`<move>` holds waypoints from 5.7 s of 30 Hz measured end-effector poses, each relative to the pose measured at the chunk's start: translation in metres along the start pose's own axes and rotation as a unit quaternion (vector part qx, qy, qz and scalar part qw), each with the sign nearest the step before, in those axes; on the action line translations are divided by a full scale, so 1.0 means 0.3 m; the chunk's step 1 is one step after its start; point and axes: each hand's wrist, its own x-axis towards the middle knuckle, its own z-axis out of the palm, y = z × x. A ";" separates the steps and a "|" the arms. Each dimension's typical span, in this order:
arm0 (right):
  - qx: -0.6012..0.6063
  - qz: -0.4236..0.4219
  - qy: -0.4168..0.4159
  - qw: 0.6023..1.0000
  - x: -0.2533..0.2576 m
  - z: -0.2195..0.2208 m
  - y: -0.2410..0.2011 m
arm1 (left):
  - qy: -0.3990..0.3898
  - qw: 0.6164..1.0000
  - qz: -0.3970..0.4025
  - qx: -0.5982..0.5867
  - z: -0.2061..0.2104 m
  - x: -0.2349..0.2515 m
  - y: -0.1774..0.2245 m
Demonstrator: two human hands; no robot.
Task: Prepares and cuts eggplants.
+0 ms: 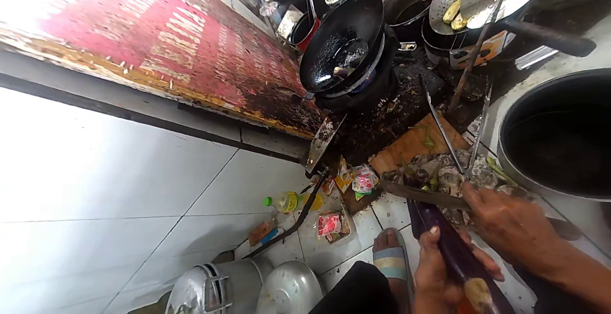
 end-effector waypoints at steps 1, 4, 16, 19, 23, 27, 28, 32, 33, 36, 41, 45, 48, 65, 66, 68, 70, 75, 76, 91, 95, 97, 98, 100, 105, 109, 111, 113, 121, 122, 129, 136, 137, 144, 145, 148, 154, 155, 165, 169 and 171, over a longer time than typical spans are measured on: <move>0.006 -0.004 0.009 1.000 -0.006 -0.004 0.003 | -0.001 1.000 -0.010 0.010 0.003 0.005 0.000; 0.023 -0.001 0.019 1.000 -0.028 -0.020 0.021 | 0.000 0.999 -0.040 0.004 -0.001 0.009 0.011; 0.026 0.003 0.026 0.999 -0.067 -0.033 0.032 | 0.065 0.997 -0.016 0.050 0.055 0.010 0.014; 0.014 0.008 0.024 1.000 -0.076 -0.022 0.034 | 0.110 0.991 -0.044 0.061 0.055 0.009 0.031; -0.018 0.001 0.031 0.999 -0.070 -0.014 0.036 | 0.009 0.996 -0.074 -0.038 0.016 0.013 0.009; -0.035 0.000 0.022 0.999 -0.066 0.002 0.057 | -0.006 0.994 -0.087 -0.073 0.017 0.022 -0.012; -0.036 -0.001 0.019 0.999 -0.065 0.008 0.059 | -0.004 0.993 -0.091 -0.079 0.016 0.020 -0.010; -0.032 0.017 -0.036 0.999 -0.027 0.012 0.035 | -0.065 0.985 -0.109 -0.120 0.008 0.006 -0.020; -0.030 0.056 -0.088 0.994 0.007 -0.007 0.025 | -0.086 0.983 -0.120 -0.107 0.020 0.003 -0.041; -0.014 0.193 -0.242 0.951 0.128 -0.072 0.042 | -0.106 0.983 -0.133 -0.073 0.093 0.006 -0.102; 0.129 0.193 -0.096 0.968 0.059 -0.094 0.107 | -0.074 0.990 -0.095 -0.072 0.056 0.022 0.056; 0.157 0.055 0.007 0.986 -0.050 -0.060 0.108 | -0.106 0.983 -0.112 -0.099 0.000 0.015 0.070; 0.120 -0.005 0.023 0.992 -0.067 -0.068 0.081 | -0.137 0.968 -0.140 -0.155 -0.003 0.023 0.033; 0.033 -0.022 0.050 0.998 -0.054 -0.073 0.079 | -0.174 0.952 -0.151 -0.200 0.049 0.027 -0.006; 0.029 -0.010 0.046 0.998 -0.050 -0.074 0.082 | -0.175 0.952 -0.156 -0.198 0.049 0.028 -0.010; 0.022 0.007 0.040 0.999 -0.046 -0.067 0.085 | -0.176 0.952 -0.158 -0.195 0.045 0.027 -0.017; 0.030 0.041 -0.008 0.999 -0.040 -0.065 0.076 | -0.178 0.958 -0.157 -0.159 0.035 0.015 -0.028; 0.056 0.194 -0.203 0.958 0.029 -0.090 0.067 | -0.110 0.980 -0.163 -0.014 0.094 0.013 -0.059; 0.086 0.195 -0.168 0.963 0.025 -0.083 0.074 | -0.069 0.985 -0.158 0.007 0.097 0.024 -0.030; 0.022 -0.018 0.043 0.999 -0.077 -0.043 0.102 | 0.222 0.940 -0.101 0.240 0.178 0.036 0.023; -0.003 -0.006 0.062 0.998 -0.076 -0.036 0.099 | 0.214 0.940 -0.096 0.250 0.196 0.032 0.006; -0.021 0.003 0.056 0.998 -0.074 -0.024 0.092 | 0.244 0.930 -0.097 0.256 0.202 0.037 -0.002; -0.027 0.004 0.052 0.998 -0.070 -0.019 0.085 | 0.259 0.927 -0.098 0.253 0.202 0.039 -0.002; -0.030 0.009 0.033 0.999 -0.062 -0.016 0.065 | 0.277 0.924 -0.102 0.241 0.193 0.039 -0.001; -0.014 0.179 -0.265 0.947 0.058 -0.103 0.041 | 0.175 0.931 -0.118 0.299 0.172 0.005 -0.061; 0.131 0.288 -0.204 0.926 0.064 -0.115 0.123 | 0.162 0.932 -0.011 0.325 0.217 0.031 0.015; 0.233 0.271 -0.131 0.925 0.005 -0.091 0.145 | 0.147 0.926 0.022 0.346 0.195 0.025 0.096; 0.306 0.234 -0.081 0.919 -0.060 -0.051 0.169 | 0.110 0.924 0.049 0.362 0.159 0.020 0.141; 0.366 0.105 0.044 0.924 -0.089 -0.101 0.148 | 0.119 0.791 0.123 0.587 0.121 0.039 0.125; 0.323 0.082 0.051 0.941 -0.081 -0.112 0.146 | 0.126 0.775 0.128 0.606 0.123 0.039 0.128; 0.229 0.088 -0.041 0.969 -0.097 -0.160 0.121 | 0.119 0.716 0.117 0.678 0.144 0.028 0.111; 0.142 0.149 0.003 0.979 -0.094 -0.157 0.100 | 0.078 0.727 0.043 0.681 0.199 0.041 0.049; 0.138 0.156 -0.003 0.978 -0.095 -0.159 0.096 | 0.080 0.728 0.040 0.680 0.195 0.044 0.046; 0.156 0.169 -0.165 0.959 -0.062 -0.206 0.071 | 0.216 0.743 0.116 0.623 0.131 0.032 0.119; 0.161 0.169 -0.165 0.958 -0.071 -0.203 0.072 | 0.228 0.731 0.127 0.630 0.129 0.033 0.141; 0.192 0.161 -0.152 0.956 -0.088 -0.193 0.088 | 0.218 0.719 0.127 0.648 0.153 0.034 0.178; 0.112 0.152 -0.096 0.977 -0.087 -0.174 0.104 | 0.052 0.731 0.077 0.676 0.176 0.034 0.081; 0.113 0.162 -0.104 0.975 -0.083 -0.175 0.103 | 0.005 0.741 0.065 0.668 0.185 0.032 0.051; 0.529 0.381 -0.138 0.745 -0.105 -0.124 0.145 | 0.236 0.917 0.223 0.231 0.153 0.070 0.121; 0.610 0.423 -0.122 0.659 -0.097 -0.133 0.126 | 0.259 0.933 0.249 0.010 0.141 0.084 0.126; 0.647 0.409 -0.117 0.633 -0.102 -0.131 0.134 | 0.232 0.937 0.261 -0.030 0.126 0.081 0.105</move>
